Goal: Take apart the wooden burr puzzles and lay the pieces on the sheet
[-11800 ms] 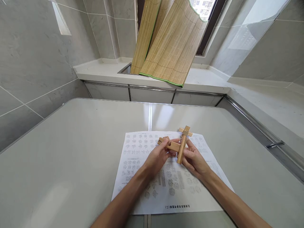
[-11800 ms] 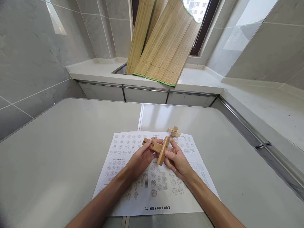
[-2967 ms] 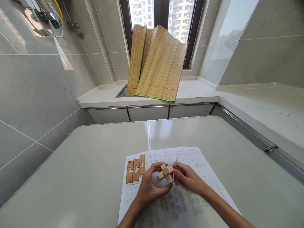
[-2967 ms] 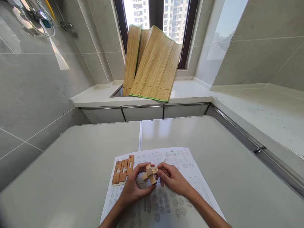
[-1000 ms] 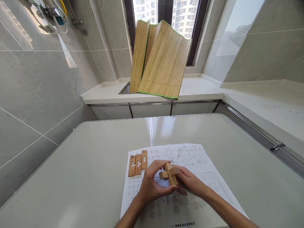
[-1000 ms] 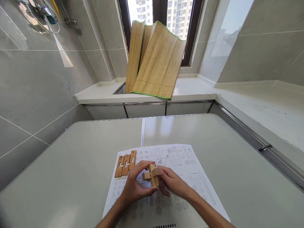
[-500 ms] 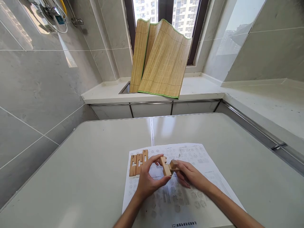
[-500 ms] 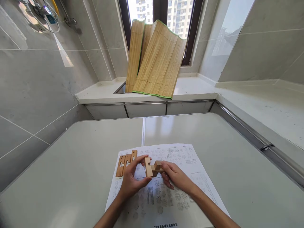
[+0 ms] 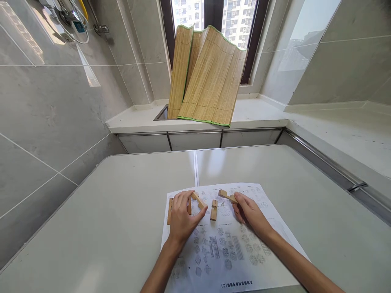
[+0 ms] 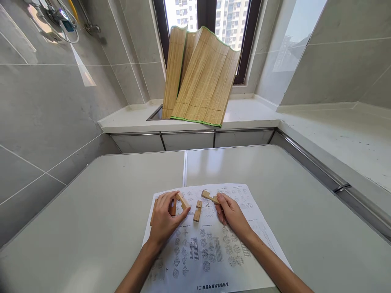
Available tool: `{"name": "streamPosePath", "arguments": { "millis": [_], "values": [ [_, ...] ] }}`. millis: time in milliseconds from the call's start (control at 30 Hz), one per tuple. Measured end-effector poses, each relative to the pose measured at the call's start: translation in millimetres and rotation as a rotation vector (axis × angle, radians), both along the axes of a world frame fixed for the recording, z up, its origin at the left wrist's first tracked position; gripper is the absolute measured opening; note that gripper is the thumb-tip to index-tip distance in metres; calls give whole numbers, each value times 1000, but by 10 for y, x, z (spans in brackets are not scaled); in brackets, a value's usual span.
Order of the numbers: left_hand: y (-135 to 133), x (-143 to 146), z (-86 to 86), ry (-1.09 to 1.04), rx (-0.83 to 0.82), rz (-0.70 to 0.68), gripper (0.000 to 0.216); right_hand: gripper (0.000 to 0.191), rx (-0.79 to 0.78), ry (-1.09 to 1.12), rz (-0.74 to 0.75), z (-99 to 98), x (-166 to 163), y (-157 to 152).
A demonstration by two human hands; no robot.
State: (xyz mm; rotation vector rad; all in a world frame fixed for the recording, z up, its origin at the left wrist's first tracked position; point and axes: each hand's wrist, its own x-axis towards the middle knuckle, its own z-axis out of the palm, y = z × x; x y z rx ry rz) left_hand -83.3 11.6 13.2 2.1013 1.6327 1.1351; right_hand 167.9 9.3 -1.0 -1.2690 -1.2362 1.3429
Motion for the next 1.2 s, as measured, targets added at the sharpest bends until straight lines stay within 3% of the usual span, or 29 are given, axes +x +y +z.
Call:
{"name": "streamPosePath", "arguments": {
  "millis": [167, 433, 633, 833, 1033, 1200],
  "values": [
    [-3, -16, -52, 102, 16, -84, 54, 52, 112, -236, -123, -33, 60, 23],
    [-37, 1, -67, 191, 3, -169, 54, 38, 257, -417, -170, -19, 65, 13],
    [-104, 33, 29, 235, -11, -276, 68, 17, 429, -609, 5, -65, 53, -35],
    [-126, 55, 35, 254, 1, -416, 83, 13, 524, -686, 257, -75, 12, -65],
    [-101, 55, -44, 300, 29, -430, 75, 16, 630, -654, 326, -45, -10, -85],
    [-95, 49, -77, 361, 37, -402, 55, 25, 686, -622, 390, -28, 3, -90]
  ]
}}
